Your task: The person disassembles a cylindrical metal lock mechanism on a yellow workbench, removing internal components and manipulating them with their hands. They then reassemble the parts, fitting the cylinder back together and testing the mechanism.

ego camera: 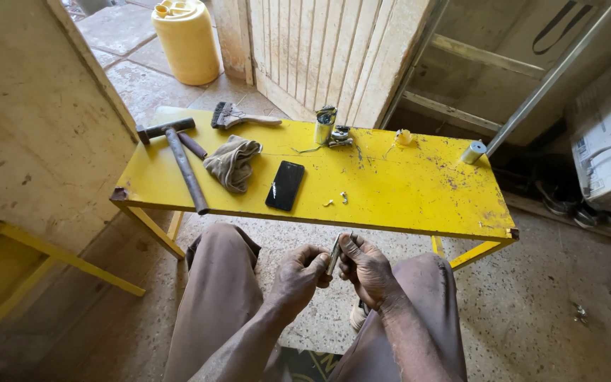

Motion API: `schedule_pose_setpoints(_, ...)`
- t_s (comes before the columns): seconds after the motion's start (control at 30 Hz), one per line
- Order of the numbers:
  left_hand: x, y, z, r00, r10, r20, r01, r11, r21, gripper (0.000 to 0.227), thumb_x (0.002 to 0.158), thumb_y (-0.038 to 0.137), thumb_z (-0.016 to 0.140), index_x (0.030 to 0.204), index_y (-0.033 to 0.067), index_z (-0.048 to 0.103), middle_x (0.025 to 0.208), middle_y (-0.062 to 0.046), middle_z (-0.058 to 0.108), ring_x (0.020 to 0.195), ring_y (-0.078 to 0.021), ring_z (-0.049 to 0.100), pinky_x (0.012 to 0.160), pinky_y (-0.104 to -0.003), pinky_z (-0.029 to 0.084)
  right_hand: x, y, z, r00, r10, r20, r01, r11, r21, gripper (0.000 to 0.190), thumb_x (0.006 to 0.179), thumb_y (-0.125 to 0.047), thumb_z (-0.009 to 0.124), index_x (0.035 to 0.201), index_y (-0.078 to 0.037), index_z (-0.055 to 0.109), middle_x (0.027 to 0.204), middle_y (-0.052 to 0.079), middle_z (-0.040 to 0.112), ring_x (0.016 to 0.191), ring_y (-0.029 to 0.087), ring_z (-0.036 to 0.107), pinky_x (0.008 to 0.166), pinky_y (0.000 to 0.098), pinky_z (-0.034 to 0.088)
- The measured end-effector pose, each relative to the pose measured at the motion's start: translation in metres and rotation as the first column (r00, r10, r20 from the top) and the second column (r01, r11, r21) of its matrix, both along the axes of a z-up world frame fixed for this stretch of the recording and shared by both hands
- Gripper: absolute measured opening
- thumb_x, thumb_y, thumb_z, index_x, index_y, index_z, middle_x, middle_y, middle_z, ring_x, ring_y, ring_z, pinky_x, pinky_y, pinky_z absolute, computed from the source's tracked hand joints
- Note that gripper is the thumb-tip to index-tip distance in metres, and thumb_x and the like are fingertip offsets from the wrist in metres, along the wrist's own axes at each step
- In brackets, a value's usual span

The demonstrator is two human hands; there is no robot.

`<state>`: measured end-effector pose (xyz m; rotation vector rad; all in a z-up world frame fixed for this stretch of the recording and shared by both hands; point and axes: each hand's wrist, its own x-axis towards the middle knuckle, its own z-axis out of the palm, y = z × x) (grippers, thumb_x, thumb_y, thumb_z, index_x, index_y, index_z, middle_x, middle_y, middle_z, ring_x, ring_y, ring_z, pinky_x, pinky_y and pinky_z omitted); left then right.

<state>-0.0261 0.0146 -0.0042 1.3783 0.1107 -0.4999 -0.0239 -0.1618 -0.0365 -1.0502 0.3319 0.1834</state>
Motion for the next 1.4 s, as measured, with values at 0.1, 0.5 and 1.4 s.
schedule_pose_setpoints(0.1, -0.003, 0.003, 0.001, 1.0, -0.016, -0.006, 0.016, 0.998, -0.055, 0.015, 0.112, 0.012, 0.059, 0.104, 0.0035, 0.067, 0.078, -0.011, 0.066, 0.067, -0.0199, 0.061, 0.062, -0.032, 0.053, -0.005, 0.001, 0.007, 0.999, 0.048, -0.025, -0.049, 0.998, -0.046, 0.019, 0.108, -0.026, 0.065, 0.105, -0.008, 0.065, 0.073, 0.005, 0.056, 0.061, 0.014, 0.049, 0.054, 0.0276, 0.042)
schedule_pose_setpoints(0.5, -0.004, 0.0, -0.03, 0.996, 0.083, 0.025, -0.08, 0.991, -0.111, 0.022, 0.095, 0.017, 0.082, 0.109, -0.0005, 0.082, 0.079, -0.013, 0.077, 0.067, -0.0169, 0.073, 0.063, -0.029, 0.069, -0.015, 0.004, -0.004, 1.0, 0.006, 0.009, -0.004, 0.988, -0.153, 0.027, 0.099, -0.032, 0.083, 0.104, -0.009, 0.07, 0.065, 0.0, 0.05, 0.052, 0.013, 0.053, 0.053, 0.0275, 0.051)
schedule_pose_setpoints(1.4, -0.005, 0.002, -0.037, 0.955, 0.199, 0.22, -0.245, 0.947, 0.208, 0.017, 0.092, 0.016, 0.068, 0.093, 0.0079, 0.083, 0.064, -0.014, 0.074, 0.055, -0.0187, 0.072, 0.048, -0.032, 0.059, -0.023, 0.022, 0.013, 1.0, -0.02, -0.002, 0.019, 0.961, -0.277, 0.029, 0.099, -0.034, 0.083, 0.089, -0.009, 0.074, 0.052, -0.004, 0.037, 0.037, 0.002, 0.032, 0.035, 0.0181, 0.03)
